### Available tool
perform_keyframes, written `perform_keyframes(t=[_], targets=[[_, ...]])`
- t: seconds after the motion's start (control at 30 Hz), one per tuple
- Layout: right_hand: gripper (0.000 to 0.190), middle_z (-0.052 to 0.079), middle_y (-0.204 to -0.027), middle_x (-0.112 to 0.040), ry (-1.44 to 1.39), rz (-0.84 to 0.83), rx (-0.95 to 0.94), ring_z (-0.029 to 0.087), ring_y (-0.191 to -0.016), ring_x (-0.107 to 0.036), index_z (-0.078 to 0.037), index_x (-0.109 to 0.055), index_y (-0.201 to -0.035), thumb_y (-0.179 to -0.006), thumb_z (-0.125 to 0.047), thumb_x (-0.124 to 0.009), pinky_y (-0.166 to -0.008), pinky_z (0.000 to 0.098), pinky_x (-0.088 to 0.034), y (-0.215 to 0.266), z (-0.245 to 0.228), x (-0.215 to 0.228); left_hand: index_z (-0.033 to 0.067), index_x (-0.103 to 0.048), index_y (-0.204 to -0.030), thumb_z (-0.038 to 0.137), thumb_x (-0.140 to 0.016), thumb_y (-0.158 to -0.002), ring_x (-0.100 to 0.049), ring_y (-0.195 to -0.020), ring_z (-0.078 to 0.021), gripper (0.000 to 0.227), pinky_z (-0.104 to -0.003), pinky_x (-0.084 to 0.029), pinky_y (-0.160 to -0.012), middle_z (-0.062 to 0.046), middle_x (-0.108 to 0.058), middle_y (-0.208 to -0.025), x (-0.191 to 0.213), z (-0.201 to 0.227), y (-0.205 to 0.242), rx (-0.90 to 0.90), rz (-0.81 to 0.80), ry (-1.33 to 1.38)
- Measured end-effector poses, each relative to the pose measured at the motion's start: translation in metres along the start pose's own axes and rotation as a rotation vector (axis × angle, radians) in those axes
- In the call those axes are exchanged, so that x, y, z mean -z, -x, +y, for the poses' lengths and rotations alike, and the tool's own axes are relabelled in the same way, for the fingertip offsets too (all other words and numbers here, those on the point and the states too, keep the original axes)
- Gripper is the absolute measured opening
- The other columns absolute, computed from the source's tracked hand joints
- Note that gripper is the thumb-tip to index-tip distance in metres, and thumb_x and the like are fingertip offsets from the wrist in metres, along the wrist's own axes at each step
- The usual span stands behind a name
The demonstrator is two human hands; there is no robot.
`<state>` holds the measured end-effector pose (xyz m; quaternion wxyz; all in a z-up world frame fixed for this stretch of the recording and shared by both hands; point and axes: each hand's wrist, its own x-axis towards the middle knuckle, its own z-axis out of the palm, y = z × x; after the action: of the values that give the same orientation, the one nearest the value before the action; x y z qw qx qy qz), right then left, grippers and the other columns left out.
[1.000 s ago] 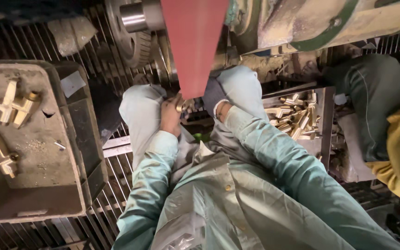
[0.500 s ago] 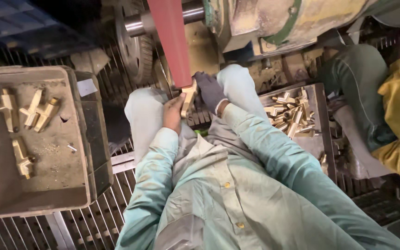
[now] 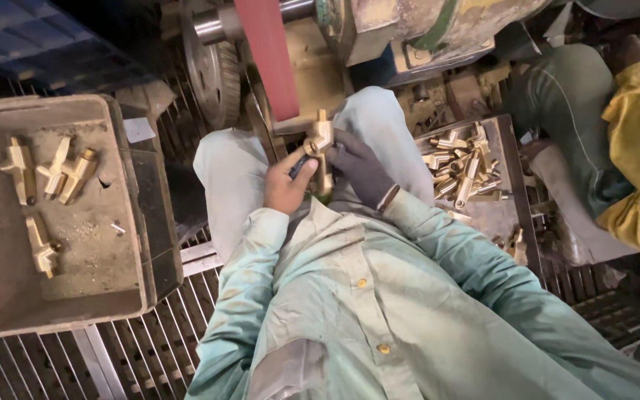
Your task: The person sits at a belt grinding machine and repeatedly presses small brass-colored metal parts against the moving belt to smooth or shape them. They handle the parts one at a time, rotating them to grind different edges, and place finished pieces into a nearby tray.
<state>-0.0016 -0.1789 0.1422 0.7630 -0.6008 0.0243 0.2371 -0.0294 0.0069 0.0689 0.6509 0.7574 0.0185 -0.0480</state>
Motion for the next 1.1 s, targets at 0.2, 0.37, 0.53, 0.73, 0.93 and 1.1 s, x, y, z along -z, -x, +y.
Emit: perform_keyframes(t=[0.2,0.37,0.53,0.73,0.93,1.1], targets=[[0.042,0.008,-0.122,-0.069,-0.156,-0.022,-0.077,0.014,-0.109,-0.066,0.001,-0.058,-0.138,-0.099,-0.015,-0.055,-0.097,0.0271,-0.054,-0.006,0.010,0.010,0.0035,-0.074,-0.123,0.023,-0.072,-0.098,-0.069,-0.085,-0.0120,0.032,-0.028,-0.056,-0.080,-0.006,-0.078,-0.096,0.011,0.009,0.002,0.104,0.080,0.075],[0.044,0.017,-0.117,-0.069,0.727,-0.209,0.446,0.032,-0.106,-0.065,-0.006,-0.066,-0.122,-0.084,-0.026,-0.071,-0.093,0.0397,-0.053,-0.010,0.010,0.017,0.0032,-0.068,-0.127,0.025,-0.068,-0.101,-0.064,-0.111,-0.0117,0.034,-0.027,-0.049,-0.100,-0.004,-0.071,-0.120,0.029,-0.006,-0.011,-0.029,0.095,0.282],[0.033,0.015,-0.114,-0.072,0.949,-0.420,0.596,0.035,-0.105,-0.068,-0.013,-0.071,-0.116,-0.086,-0.023,-0.077,-0.092,0.0420,-0.055,-0.021,0.003,0.009,0.0027,-0.071,-0.121,0.025,-0.064,-0.103,-0.063,-0.111,-0.0120,0.029,-0.027,-0.047,-0.102,-0.003,-0.072,-0.116,0.031,-0.013,-0.010,-0.015,0.041,0.372],[0.035,0.011,-0.108,-0.069,0.129,-0.168,-0.159,0.024,-0.097,-0.066,-0.004,-0.065,-0.126,-0.096,-0.021,-0.063,-0.082,0.0380,-0.054,-0.026,0.006,-0.004,0.0016,-0.074,-0.111,0.020,-0.070,-0.101,-0.065,-0.099,-0.0105,0.021,-0.026,-0.051,-0.091,-0.003,-0.073,-0.106,0.032,-0.017,-0.017,0.014,0.249,0.353],[0.032,0.010,-0.106,-0.066,0.672,-0.267,0.131,0.018,-0.092,-0.066,-0.005,-0.059,-0.129,-0.101,-0.020,-0.063,-0.082,0.0329,-0.055,-0.042,0.010,-0.002,0.0016,-0.076,-0.109,0.018,-0.076,-0.097,-0.060,-0.089,-0.0101,0.021,-0.026,-0.050,-0.081,-0.001,-0.070,-0.099,0.036,-0.015,-0.029,0.063,0.322,0.304],[0.028,0.012,-0.110,-0.069,1.102,-0.211,0.214,0.028,-0.102,-0.063,-0.011,-0.065,-0.125,-0.102,-0.026,-0.069,-0.089,0.0416,-0.051,-0.061,0.011,0.002,0.0040,-0.070,-0.118,0.020,-0.071,-0.099,-0.063,-0.100,-0.0095,0.024,-0.025,-0.051,-0.091,-0.001,-0.070,-0.109,0.048,-0.024,-0.041,0.008,0.188,0.293]])
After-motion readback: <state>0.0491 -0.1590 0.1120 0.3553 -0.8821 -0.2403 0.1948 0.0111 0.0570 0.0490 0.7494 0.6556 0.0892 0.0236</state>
